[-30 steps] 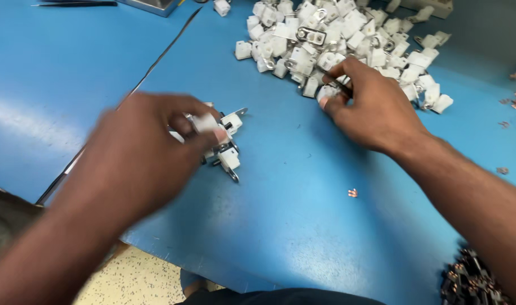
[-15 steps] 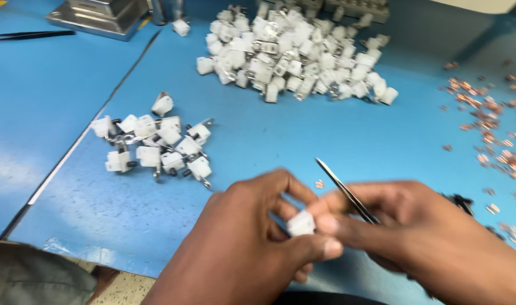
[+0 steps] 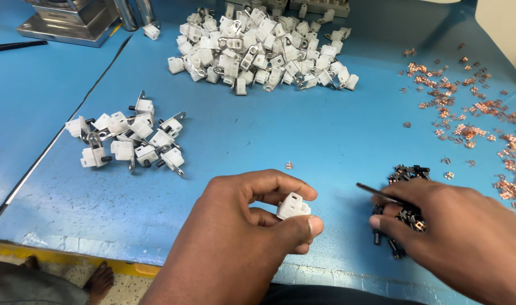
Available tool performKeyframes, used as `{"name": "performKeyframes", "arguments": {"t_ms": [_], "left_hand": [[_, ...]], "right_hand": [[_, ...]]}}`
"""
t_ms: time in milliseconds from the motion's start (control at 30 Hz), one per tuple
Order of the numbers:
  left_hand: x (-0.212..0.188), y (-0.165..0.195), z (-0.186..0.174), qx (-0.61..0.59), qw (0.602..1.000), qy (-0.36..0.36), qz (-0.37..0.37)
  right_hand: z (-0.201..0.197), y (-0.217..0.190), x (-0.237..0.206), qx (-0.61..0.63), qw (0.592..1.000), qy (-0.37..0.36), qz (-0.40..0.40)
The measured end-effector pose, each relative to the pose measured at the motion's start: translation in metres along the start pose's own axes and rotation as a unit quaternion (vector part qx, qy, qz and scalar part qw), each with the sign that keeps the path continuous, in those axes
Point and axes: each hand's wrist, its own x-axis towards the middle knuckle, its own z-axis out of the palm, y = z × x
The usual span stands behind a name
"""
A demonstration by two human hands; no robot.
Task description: The person uses tweezers to insert small copper pins into white plastic electrical connectors. They repeatedly pick up a connector, insert a pin, and place the finished unit on the table.
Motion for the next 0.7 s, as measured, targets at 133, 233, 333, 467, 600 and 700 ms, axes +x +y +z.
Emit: {"name": "performKeyframes", "arguments": {"t_ms": [133, 233, 333, 467, 600, 700], "left_hand": [[-0.002, -0.001, 0.002, -0.038, 0.999, 0.021, 0.0], [-0.004, 0.004, -0.001, 0.011, 0.994, 0.053, -0.091], [-0.006, 0.012, -0.003, -0.036, 0.999, 0.034, -0.008], [-0.006, 0.027, -0.007, 0.038, 0.997, 0.066, -0.021], [-0.002, 0.047, -0.008, 0.066, 0.992, 0.104, -0.025], [0.002, 0.057, -0.012, 0.049, 0.99, 0.13, 0.007]], "right_hand": [[-0.007, -0.017, -0.011, 0.002, 0.999, -0.031, 0.038], [-0.003, -0.019, -0.009, 0.006, 0.999, -0.013, 0.037], [-0.001, -0.016, -0.002, 0.114, 0.993, 0.0, 0.009], [-0.008, -0.01, 0.009, 0.519, 0.848, 0.031, -0.102], [-0.005, -0.016, 0.006, 0.537, 0.784, 0.174, -0.259], [0.003, -0.026, -0.006, 0.435, 0.789, 0.294, -0.319]]}}
